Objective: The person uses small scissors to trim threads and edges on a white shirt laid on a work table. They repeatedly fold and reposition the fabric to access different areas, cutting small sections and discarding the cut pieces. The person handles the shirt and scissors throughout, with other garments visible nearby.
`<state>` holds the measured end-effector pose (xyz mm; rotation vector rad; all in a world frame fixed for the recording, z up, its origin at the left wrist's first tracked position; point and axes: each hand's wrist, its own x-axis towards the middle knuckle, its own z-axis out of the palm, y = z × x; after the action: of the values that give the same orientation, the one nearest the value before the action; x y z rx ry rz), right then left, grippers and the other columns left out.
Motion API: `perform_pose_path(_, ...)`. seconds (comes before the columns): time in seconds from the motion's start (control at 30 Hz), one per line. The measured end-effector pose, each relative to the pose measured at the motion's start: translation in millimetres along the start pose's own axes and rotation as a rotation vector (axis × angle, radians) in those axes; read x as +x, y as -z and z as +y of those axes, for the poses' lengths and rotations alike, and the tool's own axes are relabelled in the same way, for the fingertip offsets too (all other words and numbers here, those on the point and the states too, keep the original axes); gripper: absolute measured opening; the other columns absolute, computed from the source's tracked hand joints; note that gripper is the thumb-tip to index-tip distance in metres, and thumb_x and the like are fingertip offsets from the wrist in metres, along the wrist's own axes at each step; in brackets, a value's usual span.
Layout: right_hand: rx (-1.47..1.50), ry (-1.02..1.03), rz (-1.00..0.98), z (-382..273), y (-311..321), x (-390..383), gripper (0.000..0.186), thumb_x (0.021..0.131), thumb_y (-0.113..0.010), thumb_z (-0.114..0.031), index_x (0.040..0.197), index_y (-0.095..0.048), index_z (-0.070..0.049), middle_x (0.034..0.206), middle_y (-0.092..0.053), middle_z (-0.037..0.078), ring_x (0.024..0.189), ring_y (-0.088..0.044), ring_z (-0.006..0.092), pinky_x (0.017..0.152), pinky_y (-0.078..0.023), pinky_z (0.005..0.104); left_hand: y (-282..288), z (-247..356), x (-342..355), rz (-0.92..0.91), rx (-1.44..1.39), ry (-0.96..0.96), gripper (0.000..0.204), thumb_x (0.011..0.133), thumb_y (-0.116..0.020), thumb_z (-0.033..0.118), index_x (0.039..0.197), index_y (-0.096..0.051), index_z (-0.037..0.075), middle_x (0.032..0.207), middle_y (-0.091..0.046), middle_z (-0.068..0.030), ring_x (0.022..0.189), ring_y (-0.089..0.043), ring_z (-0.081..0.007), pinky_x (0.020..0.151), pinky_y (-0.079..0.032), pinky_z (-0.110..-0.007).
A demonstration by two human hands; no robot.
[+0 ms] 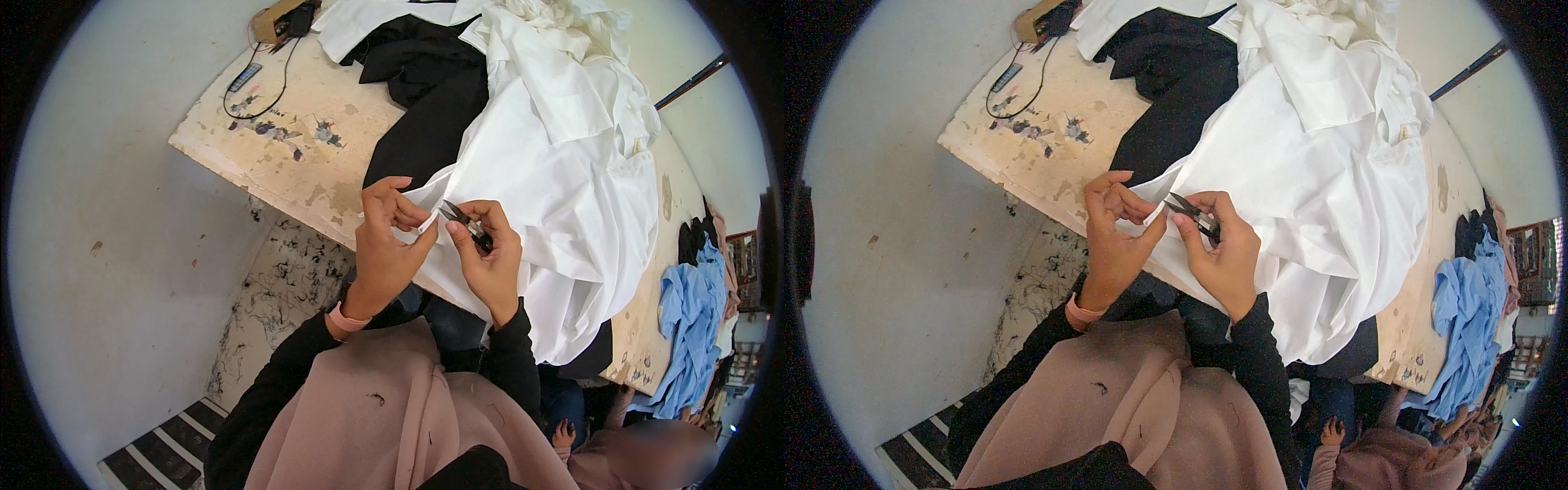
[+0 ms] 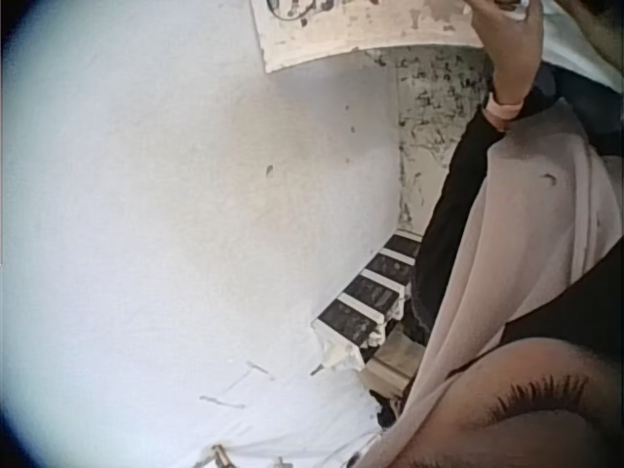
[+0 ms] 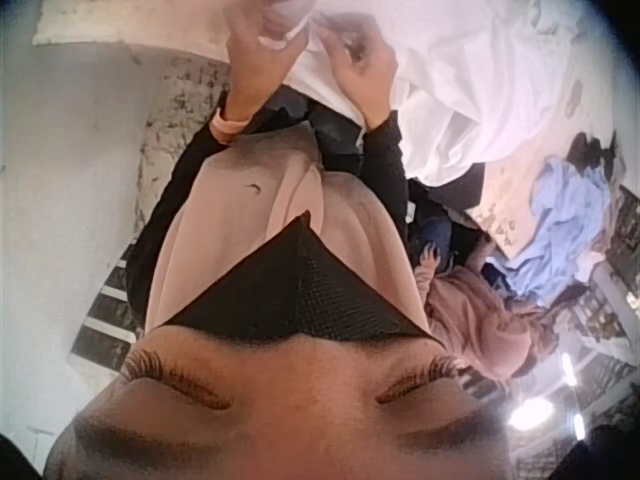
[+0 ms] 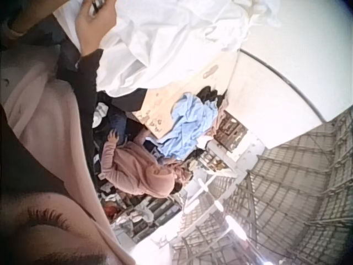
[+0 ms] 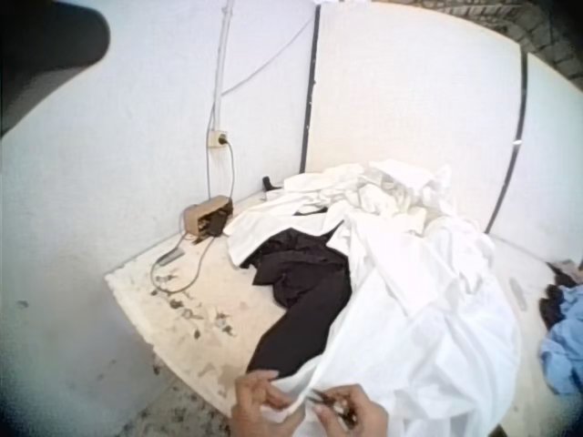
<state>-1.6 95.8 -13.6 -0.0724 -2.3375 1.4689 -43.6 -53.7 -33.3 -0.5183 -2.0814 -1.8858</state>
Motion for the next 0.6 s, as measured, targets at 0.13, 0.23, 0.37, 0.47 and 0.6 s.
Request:
perform_pose_path(0.13, -0.135, 0.063, 0.028, -4, -2, 2, 0.026, 0.088, -0.078, -0.022, 0.104, -0.066, -0.006, 0.084, -0.073, 0.006, 0.063, -0.063, 0.0150, 0.057, -0.046, 0.0263, -1, 1, -1, -0.004, 0.003, -0.018, 0.063, 0.080, -0.079, -0.003, 0.131, -0.042, 0.004, 0.086, -0.066, -0.0075, 0.081, -0.069, -0.0139, 0.073, -0.054, -0.025)
perform_pose_path(0.23, -0.140, 0.132, 0.071, -2, 0, -1, 0.025, 0.086, -0.079, -0.022, 0.104, -0.067, -0.007, 0.097, -0.071, 0.005, 0.063, -0.063, 0.0178, 0.059, -0.047, 0.0297, -1, -3, 0, -0.001, -0.048, 0.001, 0.061, 0.081, -0.079, -0.003, 0.130, -0.043, 0.004, 0.087, -0.066, -0.0081, 0.081, -0.068, -0.0141, 0.074, -0.053, -0.026)
perform_pose_path(0.37, -0.514, 0.166, -0.060, 11, 14, -9, 0.026, 0.080, -0.078, -0.021, 0.103, -0.070, -0.011, 0.118, -0.064, 0.002, 0.068, -0.066, 0.0241, 0.063, -0.050, 0.0358, 7, -14, 11, -0.023, -0.089, 0.040, 0.049, 0.084, -0.078, 0.002, 0.125, -0.051, 0.004, 0.094, -0.067, -0.0089, 0.086, -0.067, -0.0154, 0.078, -0.052, -0.029)
perform_pose_path(0.47, -0.744, 0.168, -0.154, 20, 33, -8, 0.031, 0.072, -0.072, -0.013, 0.103, -0.071, -0.015, 0.106, -0.069, 0.002, 0.071, -0.067, 0.0306, 0.065, -0.052, 0.0379, 18, -28, 27, -0.087, 0.289, -0.142, 0.051, 0.086, -0.081, 0.020, 0.128, -0.057, 0.005, 0.114, -0.068, -0.0098, 0.106, -0.063, -0.0229, 0.097, -0.042, -0.038)
perform_pose_path(0.6, -0.407, 0.092, -0.006, 9, 52, 5, 0.024, 0.074, -0.069, -0.006, 0.098, -0.071, -0.012, 0.087, -0.071, 0.006, 0.065, -0.065, 0.0256, 0.062, -0.048, 0.0300, 24, -44, 44, -0.353, 0.393, -0.178, 0.065, 0.081, -0.085, 0.027, 0.137, -0.057, 0.007, 0.136, -0.062, -0.0139, 0.120, -0.059, -0.0298, 0.109, -0.033, -0.041)
